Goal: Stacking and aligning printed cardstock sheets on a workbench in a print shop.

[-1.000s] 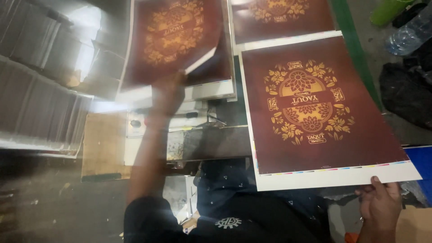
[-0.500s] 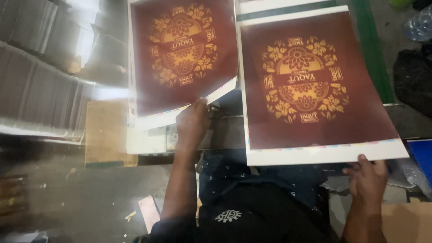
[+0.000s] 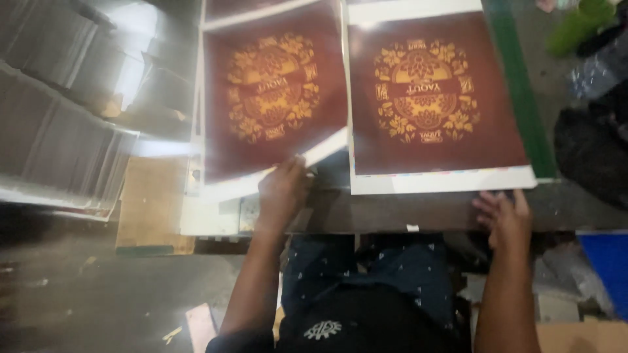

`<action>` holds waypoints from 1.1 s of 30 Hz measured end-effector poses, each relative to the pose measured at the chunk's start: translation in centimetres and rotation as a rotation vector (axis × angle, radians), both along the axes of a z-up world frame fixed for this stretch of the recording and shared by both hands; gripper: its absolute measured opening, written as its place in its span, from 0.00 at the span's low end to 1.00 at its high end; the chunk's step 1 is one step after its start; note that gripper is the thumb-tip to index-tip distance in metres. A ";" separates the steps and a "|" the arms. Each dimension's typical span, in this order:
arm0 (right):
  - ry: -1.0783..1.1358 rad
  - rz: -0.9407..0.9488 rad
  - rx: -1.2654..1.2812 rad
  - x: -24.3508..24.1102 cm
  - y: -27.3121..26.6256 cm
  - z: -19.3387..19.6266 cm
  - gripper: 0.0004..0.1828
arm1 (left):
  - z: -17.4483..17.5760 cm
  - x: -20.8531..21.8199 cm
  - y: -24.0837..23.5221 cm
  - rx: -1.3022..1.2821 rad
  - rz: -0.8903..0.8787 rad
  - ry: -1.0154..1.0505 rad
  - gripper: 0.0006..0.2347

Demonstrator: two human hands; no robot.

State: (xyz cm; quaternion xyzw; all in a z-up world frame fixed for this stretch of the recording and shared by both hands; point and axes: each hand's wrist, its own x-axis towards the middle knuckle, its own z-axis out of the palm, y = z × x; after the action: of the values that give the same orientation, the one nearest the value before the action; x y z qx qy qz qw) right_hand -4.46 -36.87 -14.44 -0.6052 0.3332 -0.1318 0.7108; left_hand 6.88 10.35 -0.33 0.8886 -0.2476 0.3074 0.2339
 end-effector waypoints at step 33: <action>-0.116 -0.064 0.071 -11.3 -3.2 -2.3 0.21 | -10.8 17.3 5.6 0.387 -0.068 0.092 0.36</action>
State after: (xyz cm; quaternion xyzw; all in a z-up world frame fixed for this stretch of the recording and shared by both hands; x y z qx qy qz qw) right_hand -15.74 -40.03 -16.76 -0.5602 0.3149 -0.1775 0.7453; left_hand 24.19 15.94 -11.10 0.9211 -0.3210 0.2052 0.0798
